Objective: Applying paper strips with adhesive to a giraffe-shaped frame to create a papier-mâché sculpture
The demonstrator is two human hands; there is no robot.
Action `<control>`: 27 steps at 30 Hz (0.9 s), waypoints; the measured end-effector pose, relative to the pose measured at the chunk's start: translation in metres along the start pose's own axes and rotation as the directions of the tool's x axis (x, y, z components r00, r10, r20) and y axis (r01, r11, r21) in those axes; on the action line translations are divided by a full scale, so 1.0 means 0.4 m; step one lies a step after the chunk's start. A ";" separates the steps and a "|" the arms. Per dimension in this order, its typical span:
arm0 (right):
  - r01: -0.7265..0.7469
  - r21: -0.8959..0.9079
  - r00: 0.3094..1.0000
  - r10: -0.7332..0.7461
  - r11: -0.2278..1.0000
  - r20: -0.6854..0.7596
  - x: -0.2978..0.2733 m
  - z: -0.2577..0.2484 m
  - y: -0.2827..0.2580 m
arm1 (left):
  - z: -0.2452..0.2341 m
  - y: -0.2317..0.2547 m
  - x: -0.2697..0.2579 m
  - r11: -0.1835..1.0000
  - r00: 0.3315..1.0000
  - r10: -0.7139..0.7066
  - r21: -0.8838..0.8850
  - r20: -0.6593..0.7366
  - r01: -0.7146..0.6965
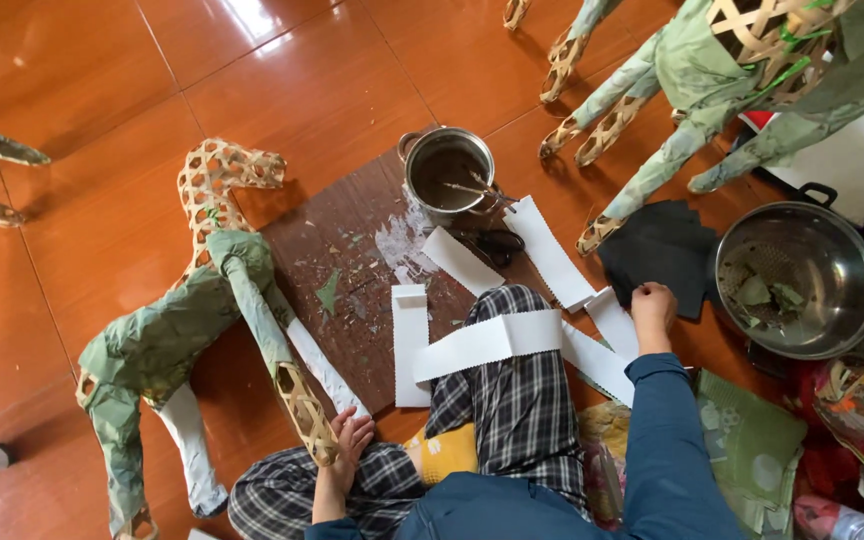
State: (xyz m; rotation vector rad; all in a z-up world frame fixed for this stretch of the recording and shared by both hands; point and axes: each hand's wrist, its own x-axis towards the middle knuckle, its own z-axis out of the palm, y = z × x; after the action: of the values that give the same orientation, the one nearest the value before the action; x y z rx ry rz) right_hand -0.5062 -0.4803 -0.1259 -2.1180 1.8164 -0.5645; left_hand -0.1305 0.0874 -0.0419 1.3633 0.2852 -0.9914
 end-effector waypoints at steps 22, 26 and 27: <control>0.648 0.320 0.761 -0.588 0.691 -0.273 -0.245 -0.397 -0.525 | 0.007 -0.071 -0.033 0.962 0.823 0.269 -0.181 0.500 -0.204; 0.653 0.587 0.627 -0.776 0.478 -0.066 -0.605 -0.330 -0.807 | 0.158 -0.039 -0.106 0.994 0.946 0.004 -0.102 0.323 0.030; 0.681 0.691 0.415 -0.905 0.241 -0.094 -0.682 -0.363 -0.889 | 0.133 -0.121 -0.053 0.979 0.918 -0.011 -0.182 0.396 0.090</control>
State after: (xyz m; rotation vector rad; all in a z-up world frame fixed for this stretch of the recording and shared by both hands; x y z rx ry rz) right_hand -0.2996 -0.1496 0.1388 -2.2487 0.0426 -0.8194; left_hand -0.1972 0.0538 -0.0470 0.9538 0.1108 -1.2223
